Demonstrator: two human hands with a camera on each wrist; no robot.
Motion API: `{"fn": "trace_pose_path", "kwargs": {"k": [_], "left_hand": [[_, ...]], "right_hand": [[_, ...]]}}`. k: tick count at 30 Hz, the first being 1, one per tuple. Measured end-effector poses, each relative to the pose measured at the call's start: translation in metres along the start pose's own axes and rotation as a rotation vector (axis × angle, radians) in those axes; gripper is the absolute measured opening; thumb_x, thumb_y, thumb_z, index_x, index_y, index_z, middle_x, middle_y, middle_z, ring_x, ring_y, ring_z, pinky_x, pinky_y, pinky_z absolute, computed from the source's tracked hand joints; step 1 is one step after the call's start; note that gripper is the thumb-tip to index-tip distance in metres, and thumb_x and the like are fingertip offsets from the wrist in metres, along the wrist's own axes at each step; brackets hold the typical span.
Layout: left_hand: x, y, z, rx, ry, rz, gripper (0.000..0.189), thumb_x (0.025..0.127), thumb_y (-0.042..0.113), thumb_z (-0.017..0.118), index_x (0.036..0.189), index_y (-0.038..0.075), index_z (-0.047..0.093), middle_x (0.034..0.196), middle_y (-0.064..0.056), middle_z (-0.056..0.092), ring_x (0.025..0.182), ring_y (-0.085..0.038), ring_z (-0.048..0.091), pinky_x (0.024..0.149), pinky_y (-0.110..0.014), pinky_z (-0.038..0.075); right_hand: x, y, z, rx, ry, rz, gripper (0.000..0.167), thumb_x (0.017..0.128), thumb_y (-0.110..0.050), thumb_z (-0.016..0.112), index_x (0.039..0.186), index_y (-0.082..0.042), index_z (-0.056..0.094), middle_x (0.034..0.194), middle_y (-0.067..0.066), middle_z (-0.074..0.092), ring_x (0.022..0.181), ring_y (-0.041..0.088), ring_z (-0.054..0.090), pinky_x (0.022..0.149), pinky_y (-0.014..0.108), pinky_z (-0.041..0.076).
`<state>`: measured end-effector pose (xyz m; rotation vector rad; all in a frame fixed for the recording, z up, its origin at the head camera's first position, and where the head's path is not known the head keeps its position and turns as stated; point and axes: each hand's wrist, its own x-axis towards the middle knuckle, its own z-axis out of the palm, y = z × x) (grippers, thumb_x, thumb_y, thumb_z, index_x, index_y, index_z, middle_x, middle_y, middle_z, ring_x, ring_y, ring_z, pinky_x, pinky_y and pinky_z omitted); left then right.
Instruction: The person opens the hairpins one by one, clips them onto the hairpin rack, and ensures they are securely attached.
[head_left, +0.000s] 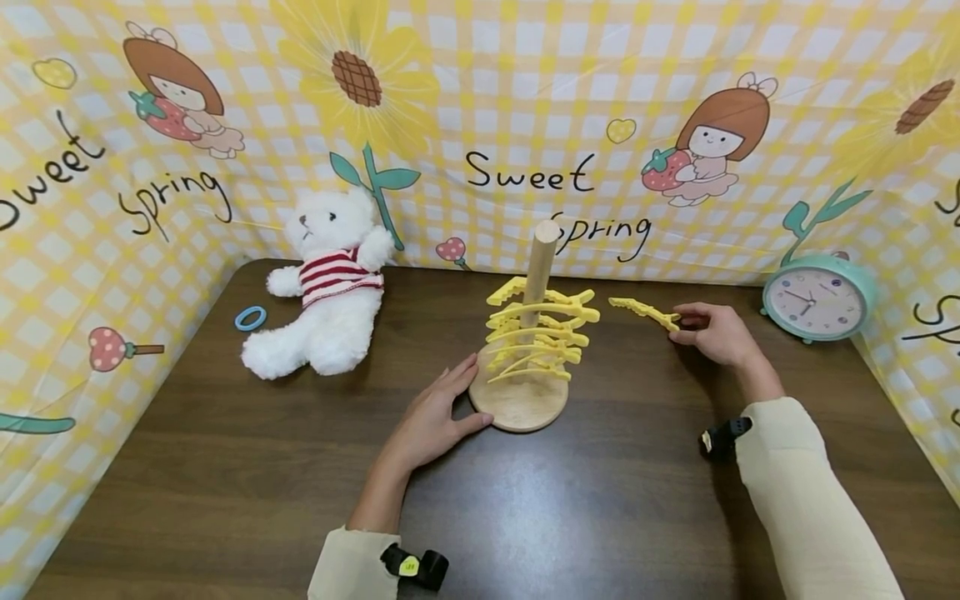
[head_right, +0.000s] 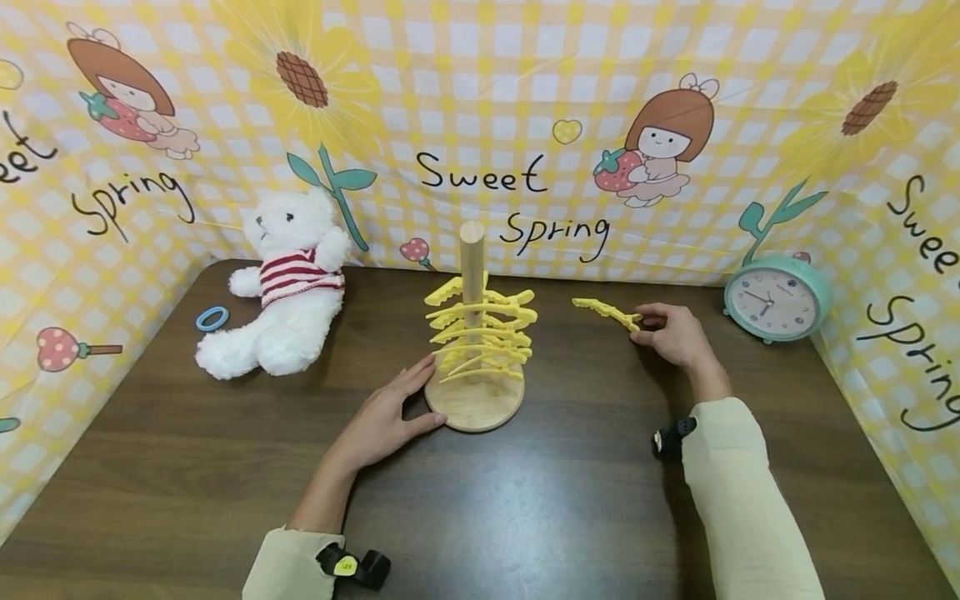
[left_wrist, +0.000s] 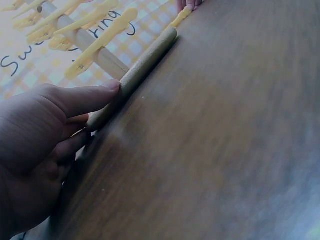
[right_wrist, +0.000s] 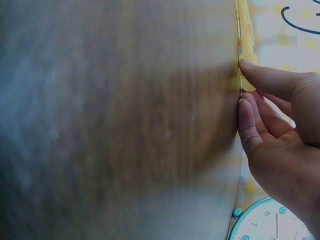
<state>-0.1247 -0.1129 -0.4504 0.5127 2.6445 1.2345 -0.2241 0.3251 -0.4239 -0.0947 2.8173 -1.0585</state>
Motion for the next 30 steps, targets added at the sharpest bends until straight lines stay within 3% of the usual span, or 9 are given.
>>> {"fn": "trace_pose_path", "kwargs": {"k": [7,14,17,30], "left_hand": [[0.002,0.0,-0.001,0.003,-0.004,0.004,0.081,0.093,0.032,0.077,0.157,0.005,0.035,0.166,-0.004,0.025,0.152,-0.033,0.017,0.122,-0.052,0.016],[0.001,0.0,-0.001,0.005,-0.006,-0.002,0.081,0.093,0.032,0.076,0.157,0.005,0.035,0.166,-0.004,0.026,0.152,-0.035,0.017,0.122,-0.054,0.017],[0.001,0.0,0.0,0.004,-0.006,-0.003,0.081,0.093,0.032,0.076,0.157,0.005,0.035,0.166,-0.004,0.025,0.152,-0.035,0.017,0.121,-0.055,0.017],[0.0,0.0,0.0,0.01,-0.001,0.002,0.081,0.093,0.032,0.077,0.157,0.005,0.036,0.166,-0.004,0.026,0.152,-0.034,0.018,0.122,-0.053,0.017]], "right_hand": [[0.0,-0.001,-0.003,0.003,-0.016,-0.009,0.052,0.097,-0.016,0.07,0.138,0.012,0.053,0.128,0.035,0.058,0.12,0.046,0.055,0.094,0.048,0.046],[-0.002,0.001,0.0,0.015,0.044,-0.013,0.047,0.096,-0.013,0.071,0.133,0.013,0.056,0.12,0.033,0.064,0.11,0.04,0.061,0.074,0.016,0.046],[-0.003,0.002,0.001,0.025,0.056,-0.016,0.046,0.098,-0.012,0.069,0.133,0.014,0.055,0.119,0.033,0.063,0.109,0.04,0.061,0.07,0.012,0.044],[-0.006,-0.013,0.001,0.126,0.129,-0.08,0.045,0.103,-0.011,0.058,0.137,0.017,0.048,0.126,0.034,0.054,0.115,0.042,0.055,0.079,0.007,0.039]]}}
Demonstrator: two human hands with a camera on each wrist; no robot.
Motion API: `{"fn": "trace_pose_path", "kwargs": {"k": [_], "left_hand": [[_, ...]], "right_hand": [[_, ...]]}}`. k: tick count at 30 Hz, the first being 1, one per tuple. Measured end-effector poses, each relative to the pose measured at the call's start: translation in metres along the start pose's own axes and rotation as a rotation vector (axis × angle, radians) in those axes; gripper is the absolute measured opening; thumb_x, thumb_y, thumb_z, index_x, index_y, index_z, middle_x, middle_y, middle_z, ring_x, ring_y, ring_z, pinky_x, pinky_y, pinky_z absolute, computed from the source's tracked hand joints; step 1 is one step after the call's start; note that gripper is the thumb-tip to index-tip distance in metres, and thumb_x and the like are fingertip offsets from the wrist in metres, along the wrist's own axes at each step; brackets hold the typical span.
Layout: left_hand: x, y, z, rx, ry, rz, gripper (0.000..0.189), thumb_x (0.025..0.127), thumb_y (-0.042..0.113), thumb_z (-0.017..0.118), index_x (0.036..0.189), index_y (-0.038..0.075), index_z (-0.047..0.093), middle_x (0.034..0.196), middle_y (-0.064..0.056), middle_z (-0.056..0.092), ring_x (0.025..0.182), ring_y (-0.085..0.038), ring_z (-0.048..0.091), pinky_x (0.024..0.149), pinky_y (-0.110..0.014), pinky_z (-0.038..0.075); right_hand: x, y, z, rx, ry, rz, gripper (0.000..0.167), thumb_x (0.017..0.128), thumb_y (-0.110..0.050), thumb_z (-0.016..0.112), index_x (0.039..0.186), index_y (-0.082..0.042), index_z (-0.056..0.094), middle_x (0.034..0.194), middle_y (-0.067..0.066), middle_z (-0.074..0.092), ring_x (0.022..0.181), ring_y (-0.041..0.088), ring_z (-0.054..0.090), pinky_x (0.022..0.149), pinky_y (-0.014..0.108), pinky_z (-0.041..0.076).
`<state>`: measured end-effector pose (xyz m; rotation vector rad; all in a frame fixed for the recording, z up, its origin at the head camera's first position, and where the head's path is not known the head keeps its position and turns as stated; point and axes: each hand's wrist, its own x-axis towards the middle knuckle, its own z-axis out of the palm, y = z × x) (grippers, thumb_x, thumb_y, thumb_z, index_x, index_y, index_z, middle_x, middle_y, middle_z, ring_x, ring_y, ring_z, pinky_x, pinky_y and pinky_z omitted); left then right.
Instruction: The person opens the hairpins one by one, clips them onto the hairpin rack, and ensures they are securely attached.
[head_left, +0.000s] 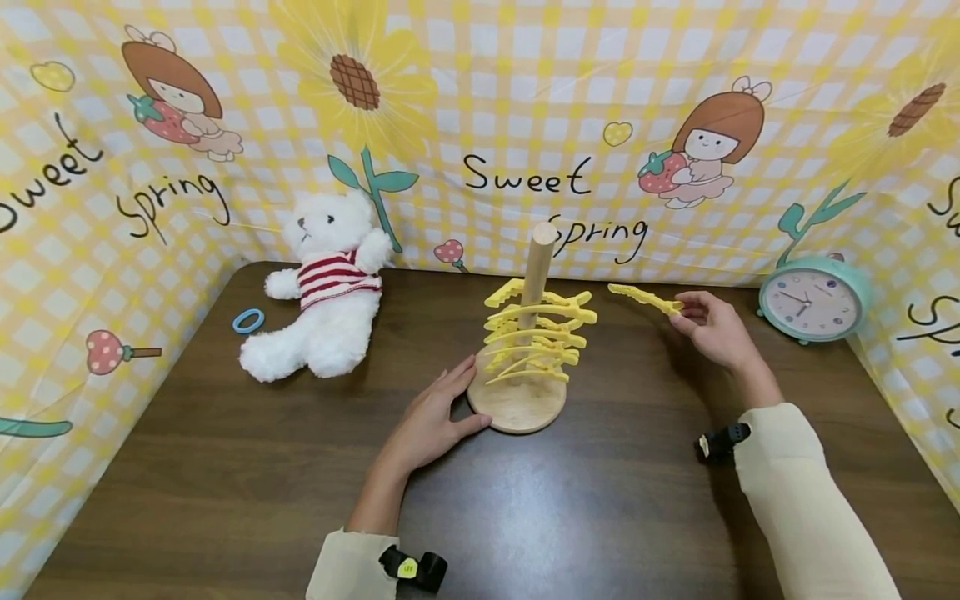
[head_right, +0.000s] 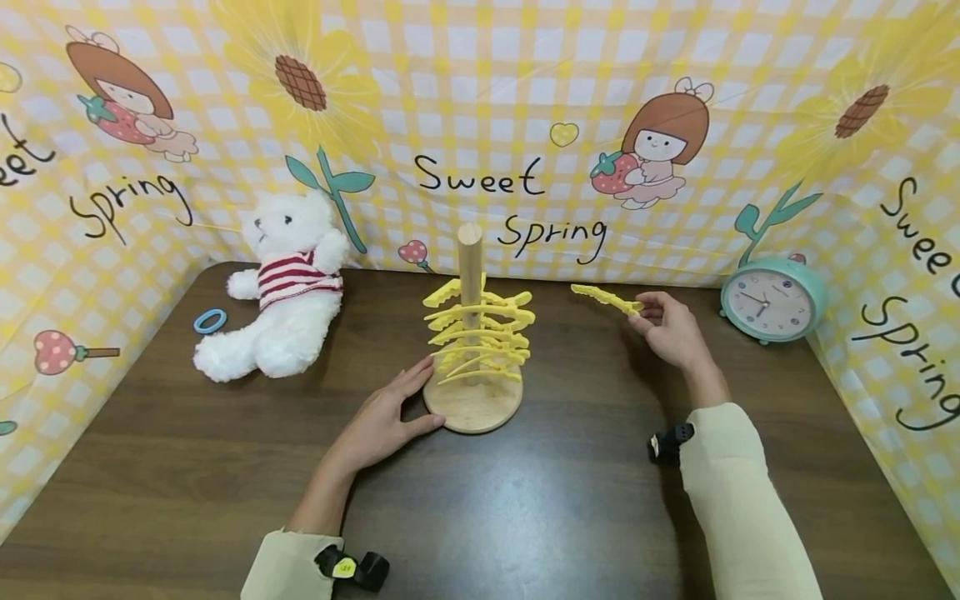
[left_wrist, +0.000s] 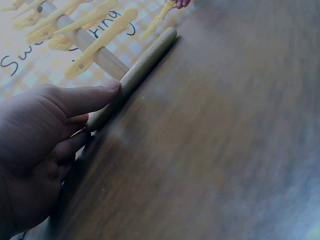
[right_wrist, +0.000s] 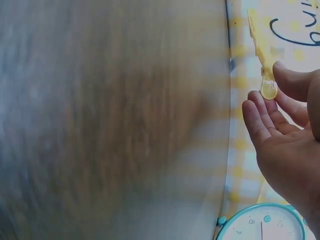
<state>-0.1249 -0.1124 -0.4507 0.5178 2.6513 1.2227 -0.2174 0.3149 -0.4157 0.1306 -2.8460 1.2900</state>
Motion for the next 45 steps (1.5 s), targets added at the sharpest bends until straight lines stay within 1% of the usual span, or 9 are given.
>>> {"fn": "trace_pose_path", "kwargs": {"k": [8,10,15,18,22,27,32,38,45], "left_hand": [[0.0,-0.001,0.001,-0.009,0.005,0.006,0.08,0.093,0.032,0.077,0.157,0.005,0.036,0.166,-0.003,0.026,0.152,-0.035,0.018,0.121,-0.054,0.018],[0.0,-0.001,0.001,-0.008,0.007,0.007,0.08,0.093,0.032,0.077,0.157,0.005,0.036,0.166,-0.003,0.026,0.152,-0.035,0.018,0.121,-0.055,0.018],[-0.001,0.0,0.001,-0.006,0.007,0.005,0.08,0.093,0.032,0.077,0.157,0.005,0.036,0.166,-0.003,0.026,0.152,-0.036,0.018,0.121,-0.055,0.018],[-0.001,0.0,0.001,-0.004,0.007,0.0,0.08,0.093,0.032,0.076,0.157,0.006,0.036,0.166,-0.003,0.026,0.152,-0.036,0.018,0.121,-0.056,0.019],[-0.001,0.0,0.001,-0.001,0.008,-0.003,0.08,0.093,0.032,0.076,0.157,0.005,0.036,0.166,-0.003,0.026,0.152,-0.036,0.018,0.121,-0.056,0.019],[-0.001,0.0,0.0,-0.004,0.006,-0.001,0.08,0.093,0.032,0.076,0.157,0.005,0.036,0.166,-0.003,0.026,0.152,-0.035,0.018,0.121,-0.055,0.018],[-0.001,0.0,0.0,-0.003,0.002,-0.01,0.081,0.093,0.032,0.077,0.157,0.005,0.036,0.166,-0.002,0.026,0.152,-0.034,0.018,0.122,-0.053,0.018],[0.0,0.001,0.001,0.0,0.002,-0.02,0.081,0.092,0.034,0.077,0.157,0.005,0.037,0.166,-0.001,0.026,0.152,-0.034,0.019,0.121,-0.055,0.019],[-0.001,0.001,0.001,-0.004,0.005,-0.017,0.081,0.092,0.033,0.077,0.157,0.006,0.036,0.166,-0.001,0.026,0.152,-0.035,0.018,0.121,-0.055,0.018]], "right_hand": [[-0.004,-0.01,0.006,0.049,0.059,-0.013,0.044,0.103,-0.013,0.06,0.136,0.015,0.049,0.125,0.033,0.056,0.113,0.037,0.055,0.08,0.005,0.04],[-0.005,-0.011,0.008,0.066,0.074,-0.025,0.043,0.103,-0.012,0.059,0.136,0.015,0.049,0.124,0.032,0.056,0.111,0.032,0.056,0.079,0.005,0.041],[-0.008,-0.014,0.012,0.106,0.108,-0.056,0.041,0.103,-0.008,0.059,0.135,0.015,0.05,0.121,0.03,0.056,0.1,0.01,0.052,0.078,0.005,0.043],[-0.009,-0.017,0.015,0.113,0.131,-0.074,0.039,0.102,-0.008,0.06,0.133,0.015,0.052,0.118,0.027,0.057,0.096,0.004,0.05,0.078,0.005,0.043],[-0.01,-0.022,0.018,0.12,0.16,-0.086,0.037,0.102,-0.008,0.06,0.132,0.014,0.055,0.115,0.025,0.057,0.095,0.003,0.051,0.078,0.006,0.043],[-0.015,-0.029,0.02,0.134,0.184,-0.106,0.036,0.102,-0.008,0.058,0.132,0.012,0.056,0.119,0.025,0.058,0.098,0.005,0.051,0.079,0.007,0.042],[-0.018,-0.039,0.023,0.145,0.231,-0.184,0.032,0.101,-0.002,0.059,0.13,0.013,0.058,0.121,0.024,0.058,0.099,0.003,0.051,0.082,0.008,0.042],[-0.02,-0.057,0.027,0.218,0.306,-0.282,0.028,0.096,0.013,0.057,0.124,0.02,0.059,0.115,0.025,0.057,0.097,0.003,0.053,0.084,0.009,0.044],[-0.028,-0.087,0.029,0.28,0.365,-0.339,0.026,0.095,0.012,0.062,0.12,0.015,0.064,0.111,0.013,0.059,0.099,0.008,0.056,0.085,0.012,0.047]]}}
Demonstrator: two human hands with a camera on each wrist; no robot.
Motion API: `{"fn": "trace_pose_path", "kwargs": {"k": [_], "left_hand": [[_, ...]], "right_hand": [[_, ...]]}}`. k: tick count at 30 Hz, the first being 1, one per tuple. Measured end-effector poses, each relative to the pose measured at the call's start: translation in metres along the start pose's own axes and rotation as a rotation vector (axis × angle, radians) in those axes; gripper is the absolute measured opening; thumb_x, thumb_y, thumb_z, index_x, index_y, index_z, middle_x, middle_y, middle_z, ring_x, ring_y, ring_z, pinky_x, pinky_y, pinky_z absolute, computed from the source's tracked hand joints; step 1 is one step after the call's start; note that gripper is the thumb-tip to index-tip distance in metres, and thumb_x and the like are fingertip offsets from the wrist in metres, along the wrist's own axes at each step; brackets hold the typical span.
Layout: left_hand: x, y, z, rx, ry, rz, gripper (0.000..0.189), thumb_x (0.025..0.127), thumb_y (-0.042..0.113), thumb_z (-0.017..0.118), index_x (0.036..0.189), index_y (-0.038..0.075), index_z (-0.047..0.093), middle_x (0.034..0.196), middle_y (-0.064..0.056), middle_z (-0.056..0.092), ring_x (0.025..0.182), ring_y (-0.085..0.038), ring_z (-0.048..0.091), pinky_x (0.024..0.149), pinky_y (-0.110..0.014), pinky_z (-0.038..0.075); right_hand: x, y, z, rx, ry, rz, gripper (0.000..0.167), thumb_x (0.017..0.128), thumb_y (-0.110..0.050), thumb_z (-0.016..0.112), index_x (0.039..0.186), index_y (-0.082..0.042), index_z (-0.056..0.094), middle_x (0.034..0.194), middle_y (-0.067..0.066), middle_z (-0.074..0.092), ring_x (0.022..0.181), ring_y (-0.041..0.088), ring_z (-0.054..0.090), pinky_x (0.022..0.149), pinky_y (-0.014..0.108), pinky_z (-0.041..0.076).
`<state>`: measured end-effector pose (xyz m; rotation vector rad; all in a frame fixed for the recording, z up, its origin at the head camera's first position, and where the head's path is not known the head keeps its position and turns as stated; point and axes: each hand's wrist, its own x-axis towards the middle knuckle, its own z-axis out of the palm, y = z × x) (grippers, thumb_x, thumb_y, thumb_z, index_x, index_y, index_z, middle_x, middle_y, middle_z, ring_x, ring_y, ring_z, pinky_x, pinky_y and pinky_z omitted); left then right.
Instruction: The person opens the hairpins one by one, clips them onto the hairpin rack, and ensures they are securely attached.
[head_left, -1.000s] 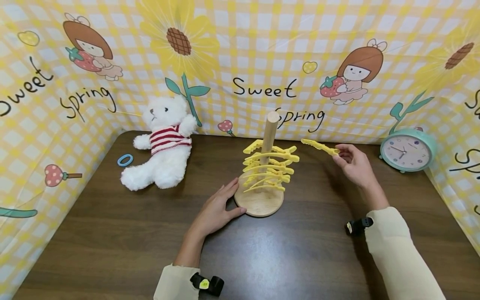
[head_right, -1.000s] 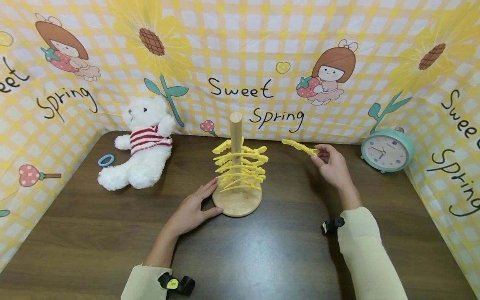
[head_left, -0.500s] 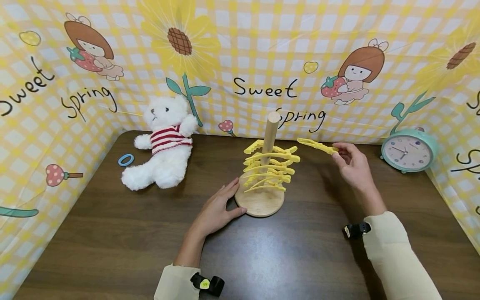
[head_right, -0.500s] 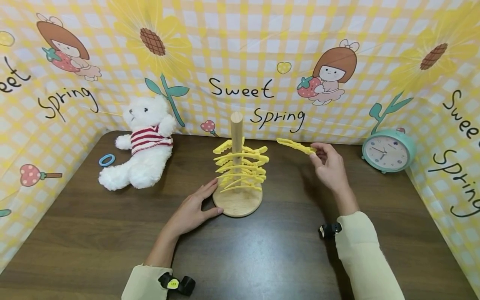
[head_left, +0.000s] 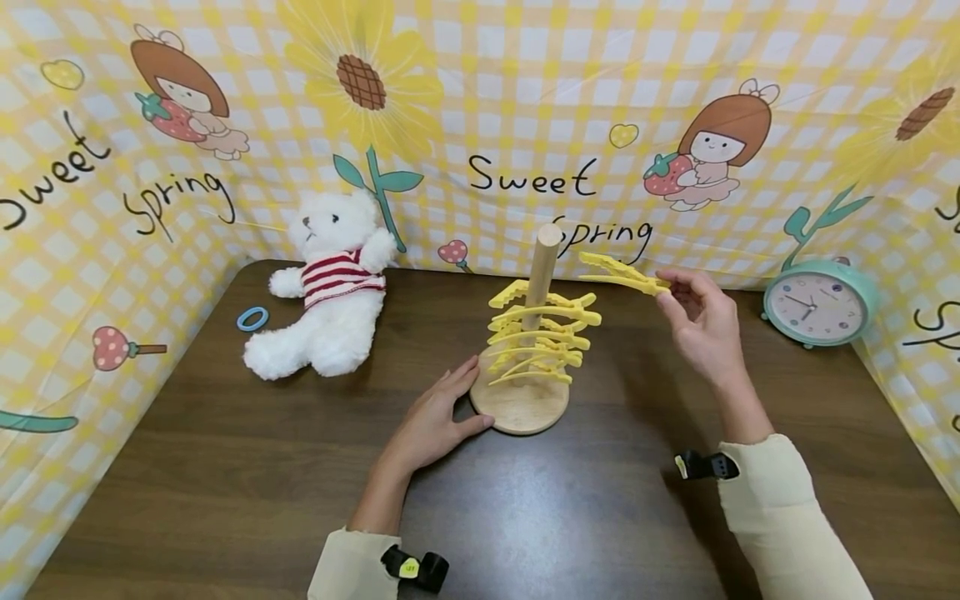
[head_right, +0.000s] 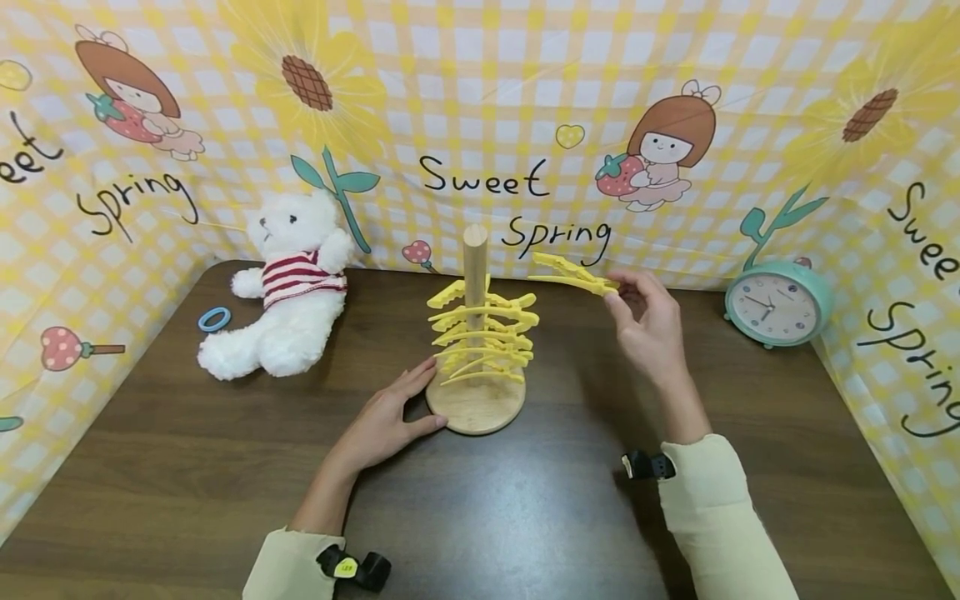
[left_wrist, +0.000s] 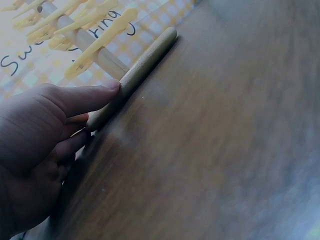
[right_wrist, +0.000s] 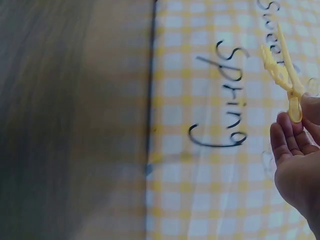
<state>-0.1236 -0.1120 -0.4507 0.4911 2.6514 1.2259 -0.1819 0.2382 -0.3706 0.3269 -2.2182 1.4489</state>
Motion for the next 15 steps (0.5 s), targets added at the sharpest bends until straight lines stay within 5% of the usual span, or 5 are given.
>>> {"fn": "trace_pose_path", "kwargs": {"k": [9,15], "left_hand": [[0.0,0.0,0.0,-0.002,0.003,-0.002,0.081,0.092,0.033,0.077,0.156,0.005,0.037,0.166,-0.001,0.027,0.152,-0.034,0.018,0.121,-0.055,0.019],[0.0,0.0,0.0,-0.003,0.0,0.002,0.081,0.092,0.033,0.077,0.156,0.005,0.037,0.165,-0.002,0.027,0.152,-0.035,0.018,0.121,-0.055,0.019]], "right_hand": [[-0.001,-0.03,0.005,0.086,0.052,-0.138,0.023,0.089,0.019,0.064,0.112,0.018,0.067,0.101,0.0,0.061,0.095,0.015,0.058,0.083,0.017,0.051],[-0.001,-0.04,0.006,0.083,0.082,-0.153,0.024,0.087,0.019,0.067,0.111,0.015,0.069,0.096,0.0,0.059,0.091,0.017,0.056,0.079,0.016,0.051]]}}
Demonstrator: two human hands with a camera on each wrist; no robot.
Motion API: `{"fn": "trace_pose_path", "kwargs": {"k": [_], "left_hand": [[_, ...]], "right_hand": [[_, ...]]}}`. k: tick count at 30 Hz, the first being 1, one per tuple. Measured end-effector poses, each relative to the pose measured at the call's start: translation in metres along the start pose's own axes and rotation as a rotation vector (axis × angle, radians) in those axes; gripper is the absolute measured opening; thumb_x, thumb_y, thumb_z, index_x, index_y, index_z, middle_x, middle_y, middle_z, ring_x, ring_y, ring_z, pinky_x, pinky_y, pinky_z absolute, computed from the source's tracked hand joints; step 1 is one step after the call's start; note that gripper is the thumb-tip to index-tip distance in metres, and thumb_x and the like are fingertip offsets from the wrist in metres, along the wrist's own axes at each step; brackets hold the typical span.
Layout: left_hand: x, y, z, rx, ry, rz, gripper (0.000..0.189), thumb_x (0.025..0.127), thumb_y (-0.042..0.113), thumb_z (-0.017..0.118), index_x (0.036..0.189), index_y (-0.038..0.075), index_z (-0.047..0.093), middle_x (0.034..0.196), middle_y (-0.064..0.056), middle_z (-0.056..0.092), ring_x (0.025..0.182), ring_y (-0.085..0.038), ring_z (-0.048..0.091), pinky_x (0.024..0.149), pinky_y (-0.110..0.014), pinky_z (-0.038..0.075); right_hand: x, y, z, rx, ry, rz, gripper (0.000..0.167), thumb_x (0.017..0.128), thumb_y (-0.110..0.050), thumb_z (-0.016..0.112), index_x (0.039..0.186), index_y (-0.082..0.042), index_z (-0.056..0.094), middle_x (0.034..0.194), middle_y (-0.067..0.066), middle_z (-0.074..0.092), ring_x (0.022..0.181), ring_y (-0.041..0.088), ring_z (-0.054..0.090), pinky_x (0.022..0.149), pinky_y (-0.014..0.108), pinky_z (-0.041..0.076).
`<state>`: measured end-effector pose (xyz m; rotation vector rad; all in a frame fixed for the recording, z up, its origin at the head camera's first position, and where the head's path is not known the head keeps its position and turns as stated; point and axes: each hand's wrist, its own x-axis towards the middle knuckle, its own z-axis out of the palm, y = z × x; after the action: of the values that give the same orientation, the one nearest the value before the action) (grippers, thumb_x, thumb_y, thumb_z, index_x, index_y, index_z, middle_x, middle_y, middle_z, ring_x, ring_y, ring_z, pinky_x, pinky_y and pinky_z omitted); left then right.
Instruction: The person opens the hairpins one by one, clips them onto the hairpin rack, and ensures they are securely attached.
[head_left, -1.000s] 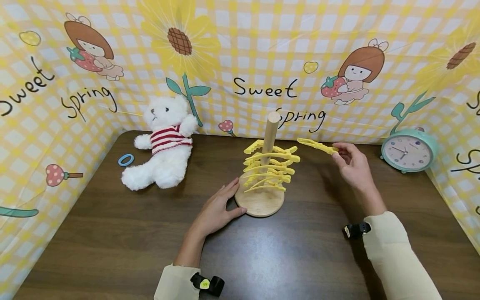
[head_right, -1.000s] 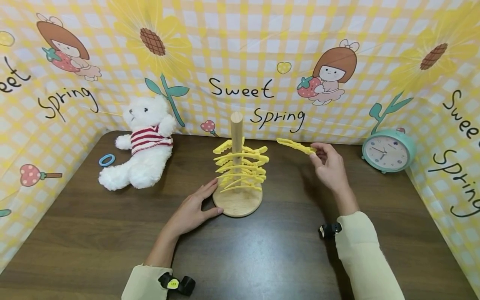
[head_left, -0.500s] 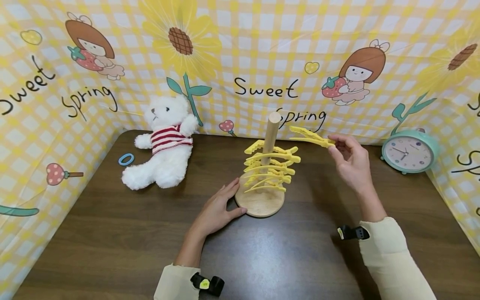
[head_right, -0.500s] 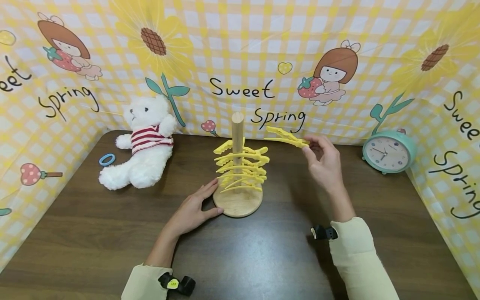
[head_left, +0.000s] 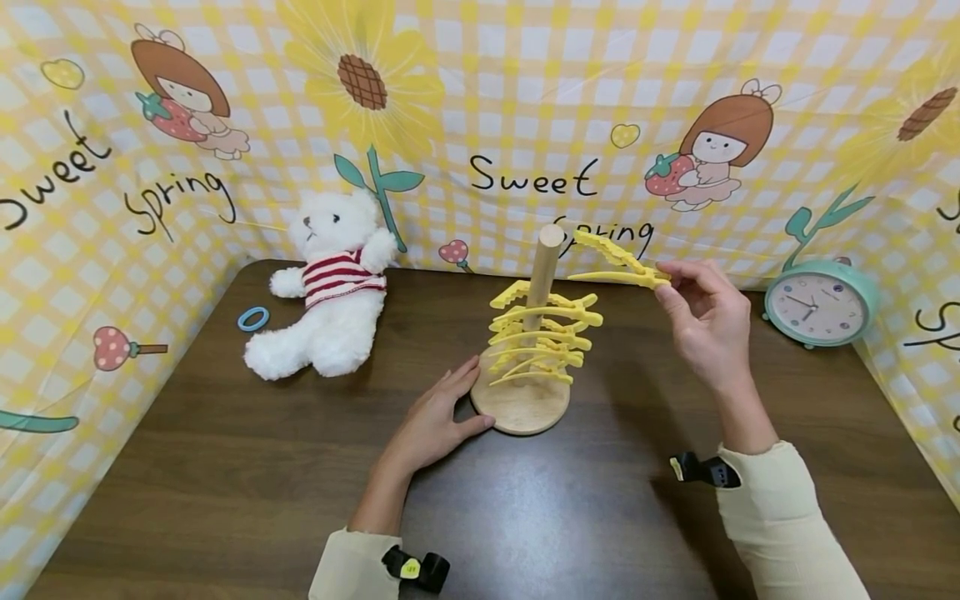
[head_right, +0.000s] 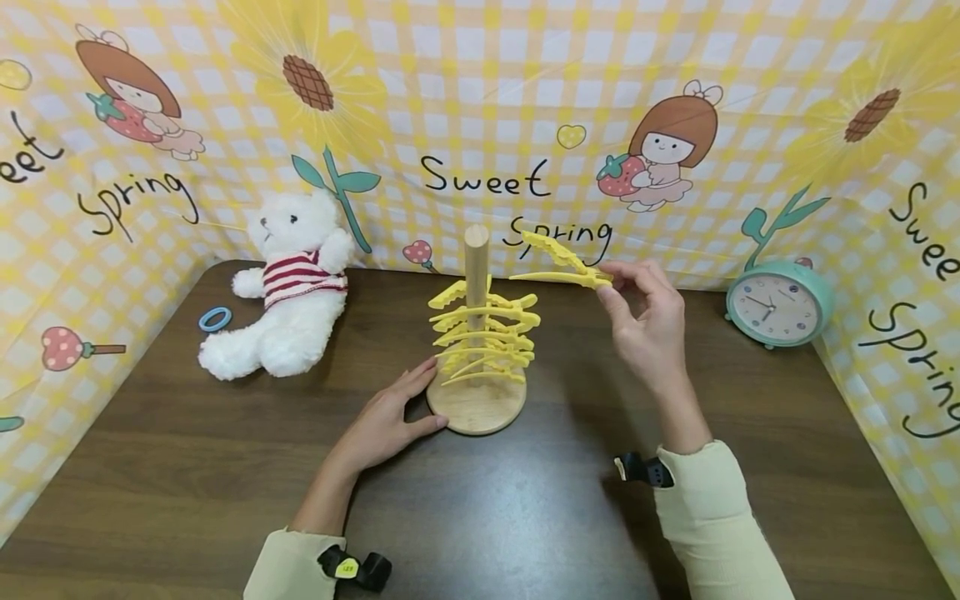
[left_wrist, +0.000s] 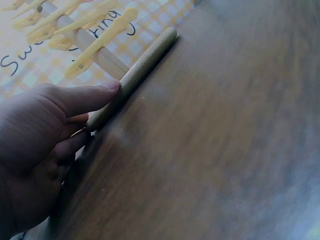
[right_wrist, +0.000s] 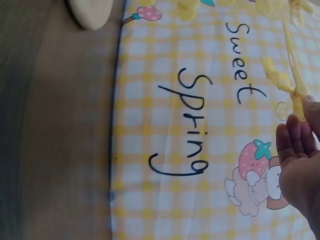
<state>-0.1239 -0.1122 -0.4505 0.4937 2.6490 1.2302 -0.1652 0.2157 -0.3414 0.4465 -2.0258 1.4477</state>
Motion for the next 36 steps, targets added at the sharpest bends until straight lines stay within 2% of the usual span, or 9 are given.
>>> {"fn": "trace_pose_path", "kwargs": {"k": [9,13,22,30,36], "left_hand": [[0.0,0.0,-0.001,-0.007,0.004,0.01,0.081,0.092,0.032,0.077,0.156,0.004,0.037,0.165,-0.003,0.027,0.152,-0.035,0.018,0.121,-0.054,0.018],[0.0,-0.001,-0.002,-0.002,0.01,0.015,0.081,0.092,0.031,0.077,0.156,0.003,0.037,0.165,-0.003,0.027,0.152,-0.035,0.019,0.121,-0.054,0.018],[0.0,0.001,-0.004,0.004,0.011,0.014,0.08,0.092,0.031,0.077,0.156,0.004,0.037,0.165,-0.004,0.027,0.152,-0.035,0.019,0.121,-0.054,0.019],[-0.001,0.001,-0.002,0.003,0.001,0.017,0.08,0.093,0.031,0.077,0.156,0.004,0.037,0.165,-0.004,0.027,0.151,-0.037,0.018,0.12,-0.056,0.02],[-0.001,0.0,0.0,-0.002,0.005,0.018,0.08,0.092,0.031,0.077,0.156,0.004,0.038,0.165,-0.004,0.028,0.151,-0.037,0.018,0.12,-0.056,0.02]], "right_hand": [[0.004,-0.017,0.004,0.042,0.065,-0.078,0.021,0.082,0.023,0.07,0.102,0.016,0.072,0.09,0.001,0.062,0.084,0.017,0.057,0.072,0.018,0.052],[0.004,-0.027,0.006,0.05,0.076,-0.079,0.021,0.082,0.021,0.072,0.101,0.015,0.074,0.087,0.003,0.063,0.081,0.018,0.059,0.073,0.018,0.054],[0.005,-0.037,0.013,0.157,0.021,-0.155,0.018,0.082,0.022,0.071,0.1,0.018,0.071,0.085,0.005,0.063,0.079,0.018,0.058,0.073,0.021,0.053],[0.002,-0.045,0.022,0.186,-0.018,-0.189,0.015,0.086,0.009,0.076,0.099,0.016,0.072,0.086,0.007,0.062,0.079,0.017,0.059,0.073,0.02,0.054],[0.003,-0.048,0.03,0.231,-0.065,-0.202,0.017,0.088,0.006,0.076,0.1,0.016,0.072,0.087,0.01,0.061,0.079,0.018,0.057,0.072,0.02,0.052]]}}
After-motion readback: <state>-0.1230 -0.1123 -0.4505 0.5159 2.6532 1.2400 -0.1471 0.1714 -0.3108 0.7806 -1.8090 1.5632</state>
